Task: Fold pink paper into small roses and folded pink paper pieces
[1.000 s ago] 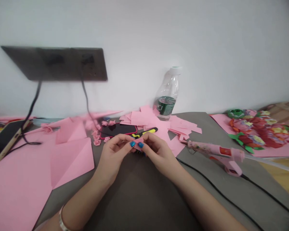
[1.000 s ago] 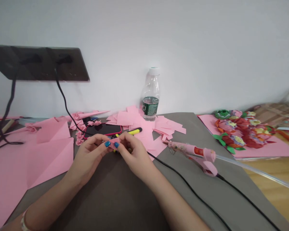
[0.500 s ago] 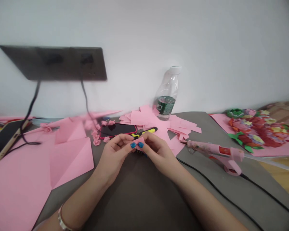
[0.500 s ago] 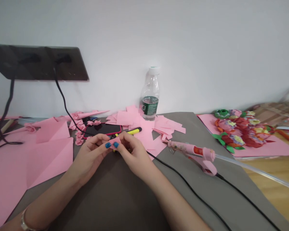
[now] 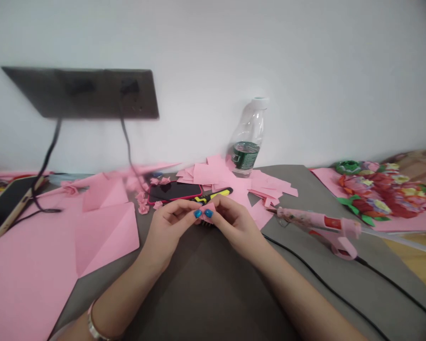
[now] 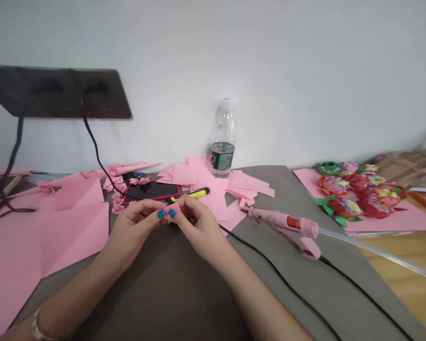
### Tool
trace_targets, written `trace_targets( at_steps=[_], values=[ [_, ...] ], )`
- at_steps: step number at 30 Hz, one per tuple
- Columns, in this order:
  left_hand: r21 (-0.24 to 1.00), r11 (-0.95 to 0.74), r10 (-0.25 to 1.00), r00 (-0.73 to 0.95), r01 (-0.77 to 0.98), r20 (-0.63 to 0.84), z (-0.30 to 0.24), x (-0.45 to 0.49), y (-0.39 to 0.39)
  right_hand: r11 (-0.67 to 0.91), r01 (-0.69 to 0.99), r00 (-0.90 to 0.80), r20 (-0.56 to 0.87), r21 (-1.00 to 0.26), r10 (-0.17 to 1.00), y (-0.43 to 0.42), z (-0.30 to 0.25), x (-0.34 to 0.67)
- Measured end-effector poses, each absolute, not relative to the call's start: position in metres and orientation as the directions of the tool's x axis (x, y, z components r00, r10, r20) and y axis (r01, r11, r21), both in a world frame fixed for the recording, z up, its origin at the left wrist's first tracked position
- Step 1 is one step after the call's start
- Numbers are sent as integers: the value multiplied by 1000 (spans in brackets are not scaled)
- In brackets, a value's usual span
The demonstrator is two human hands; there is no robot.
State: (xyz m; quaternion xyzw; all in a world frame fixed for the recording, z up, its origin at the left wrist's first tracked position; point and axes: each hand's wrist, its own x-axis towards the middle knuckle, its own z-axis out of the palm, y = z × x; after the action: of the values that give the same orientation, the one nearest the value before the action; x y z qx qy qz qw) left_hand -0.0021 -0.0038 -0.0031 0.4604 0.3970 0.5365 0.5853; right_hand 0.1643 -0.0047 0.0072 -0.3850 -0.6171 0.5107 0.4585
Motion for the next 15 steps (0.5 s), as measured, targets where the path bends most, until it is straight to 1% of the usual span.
trace_targets(
  at_steps=[6, 12, 15],
  values=[
    [962, 52, 991, 135, -267, -16, -1, -2, -4, 203, 41, -306, 181, -978, 935, -7, 8, 166],
    [961, 35, 990, 142, -274, 4, 1, 0, -7, 189, 47, -310, 166, -981, 936, -5, 9, 166],
    [972, 38, 988, 153, -233, -2, 0, 0, -7, 191, 84, -315, 155, -978, 936, -5, 9, 166]
  ],
)
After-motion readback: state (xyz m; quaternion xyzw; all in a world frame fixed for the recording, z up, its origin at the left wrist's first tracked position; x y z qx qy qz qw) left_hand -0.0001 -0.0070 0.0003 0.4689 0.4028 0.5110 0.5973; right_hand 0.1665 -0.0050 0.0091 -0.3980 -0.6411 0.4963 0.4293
